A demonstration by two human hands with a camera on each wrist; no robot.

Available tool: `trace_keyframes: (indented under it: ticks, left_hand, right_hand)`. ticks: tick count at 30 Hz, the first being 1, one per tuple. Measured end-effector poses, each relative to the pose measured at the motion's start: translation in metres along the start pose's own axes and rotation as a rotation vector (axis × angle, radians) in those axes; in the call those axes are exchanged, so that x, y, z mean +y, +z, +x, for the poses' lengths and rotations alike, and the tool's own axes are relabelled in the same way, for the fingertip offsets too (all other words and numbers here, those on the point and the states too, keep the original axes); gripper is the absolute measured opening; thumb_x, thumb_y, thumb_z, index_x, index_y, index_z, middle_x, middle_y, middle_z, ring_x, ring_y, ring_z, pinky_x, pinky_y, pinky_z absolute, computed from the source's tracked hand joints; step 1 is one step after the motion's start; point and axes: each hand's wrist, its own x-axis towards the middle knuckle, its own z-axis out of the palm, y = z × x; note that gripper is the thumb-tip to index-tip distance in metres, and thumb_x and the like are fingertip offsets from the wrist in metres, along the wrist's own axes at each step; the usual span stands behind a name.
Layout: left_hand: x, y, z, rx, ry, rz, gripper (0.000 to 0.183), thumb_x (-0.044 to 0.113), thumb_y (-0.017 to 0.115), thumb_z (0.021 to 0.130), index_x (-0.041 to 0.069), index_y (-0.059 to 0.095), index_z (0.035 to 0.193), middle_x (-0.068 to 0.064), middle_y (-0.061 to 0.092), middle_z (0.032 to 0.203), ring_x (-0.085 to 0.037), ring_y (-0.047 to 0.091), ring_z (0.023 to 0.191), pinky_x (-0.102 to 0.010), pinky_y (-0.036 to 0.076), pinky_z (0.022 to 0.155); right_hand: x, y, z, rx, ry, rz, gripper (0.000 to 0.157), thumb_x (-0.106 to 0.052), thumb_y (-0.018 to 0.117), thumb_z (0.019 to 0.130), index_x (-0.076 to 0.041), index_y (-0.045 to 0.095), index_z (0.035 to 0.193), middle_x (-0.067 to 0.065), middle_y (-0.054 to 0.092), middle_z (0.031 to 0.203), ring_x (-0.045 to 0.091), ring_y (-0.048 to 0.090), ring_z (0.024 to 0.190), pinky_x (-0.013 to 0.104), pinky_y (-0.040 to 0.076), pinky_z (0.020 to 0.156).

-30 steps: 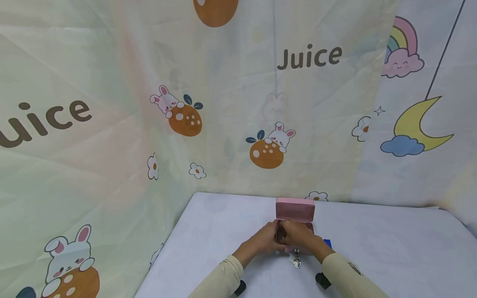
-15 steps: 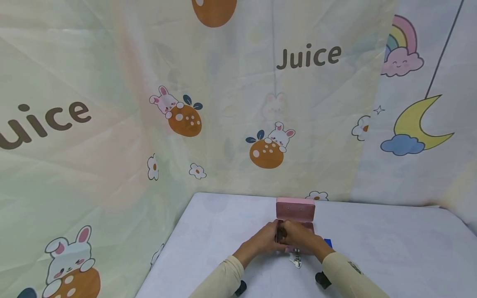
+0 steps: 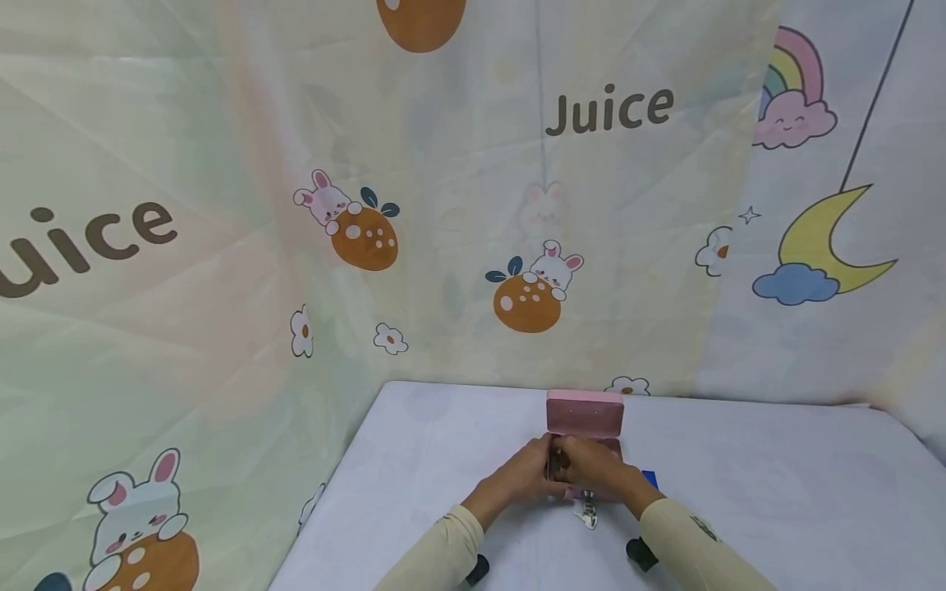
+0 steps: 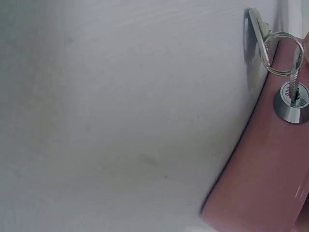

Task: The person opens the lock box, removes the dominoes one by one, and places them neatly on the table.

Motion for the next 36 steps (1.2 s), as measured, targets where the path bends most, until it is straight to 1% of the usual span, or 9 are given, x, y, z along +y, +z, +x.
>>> trace_keyframes:
  ticks: [5,11,18,24,29,32,36]
  left_hand:
    - [-0.002,0.001,0.001,-0.003,-0.001,0.013,0.095,0.038,0.085,0.08,0.014,0.03,0.154,-0.005,0.05,0.146,-0.01,0.049,0.134,-0.031,0.042,0.113]
    - [-0.003,0.0,0.001,-0.003,0.01,0.027,0.091,0.037,0.085,0.08,0.01,0.035,0.151,-0.008,0.054,0.141,-0.011,0.051,0.13,-0.03,0.044,0.11]
    - [-0.003,0.0,0.0,-0.002,0.013,0.034,0.09,0.038,0.085,0.081,0.009,0.036,0.151,-0.008,0.055,0.138,-0.01,0.052,0.128,-0.029,0.045,0.109]
    - [-0.003,0.0,0.0,-0.005,0.016,0.031,0.091,0.039,0.084,0.081,0.009,0.035,0.152,-0.009,0.054,0.139,-0.012,0.051,0.13,-0.03,0.044,0.11]
    - [-0.001,-0.001,0.0,-0.005,0.019,0.035,0.091,0.038,0.084,0.081,0.009,0.034,0.152,-0.011,0.054,0.14,-0.015,0.051,0.131,-0.032,0.044,0.111]
    - [-0.001,-0.002,-0.001,-0.003,0.025,0.028,0.091,0.038,0.085,0.081,0.009,0.034,0.152,-0.01,0.054,0.14,-0.013,0.052,0.13,-0.032,0.044,0.11]
    - [-0.001,-0.003,-0.001,-0.003,0.031,0.009,0.091,0.036,0.085,0.081,0.012,0.034,0.152,-0.007,0.054,0.139,-0.009,0.052,0.125,-0.031,0.045,0.109]
  right_hand:
    - [0.003,0.001,0.0,0.03,-0.006,-0.04,0.029,-0.008,0.08,0.083,-0.013,0.069,0.11,-0.006,0.064,0.086,0.011,0.055,0.079,0.028,0.052,0.073]
    - [0.001,0.001,-0.001,0.033,0.009,-0.035,0.032,-0.007,0.082,0.081,-0.011,0.07,0.11,-0.004,0.068,0.091,0.011,0.057,0.08,0.03,0.054,0.075]
    - [0.0,-0.002,-0.003,0.037,-0.043,-0.031,0.032,-0.007,0.081,0.081,-0.008,0.069,0.112,-0.001,0.07,0.093,0.012,0.057,0.079,0.03,0.053,0.073]
    - [0.001,-0.006,-0.005,0.04,-0.059,-0.037,0.033,-0.009,0.082,0.081,-0.01,0.07,0.112,-0.004,0.07,0.094,0.01,0.057,0.08,0.028,0.053,0.073]
    - [0.001,-0.011,-0.007,0.03,-0.075,-0.025,0.031,-0.009,0.081,0.081,-0.01,0.07,0.11,-0.004,0.068,0.09,0.009,0.056,0.077,0.026,0.051,0.069]
    - [0.002,-0.014,-0.008,0.021,-0.085,-0.026,0.03,-0.007,0.081,0.08,-0.01,0.069,0.108,-0.005,0.067,0.088,0.009,0.055,0.076,0.026,0.048,0.067]
    - [0.003,-0.019,-0.009,0.026,-0.115,-0.051,0.033,-0.009,0.083,0.08,-0.011,0.07,0.11,-0.006,0.069,0.091,0.008,0.055,0.077,0.025,0.049,0.069]
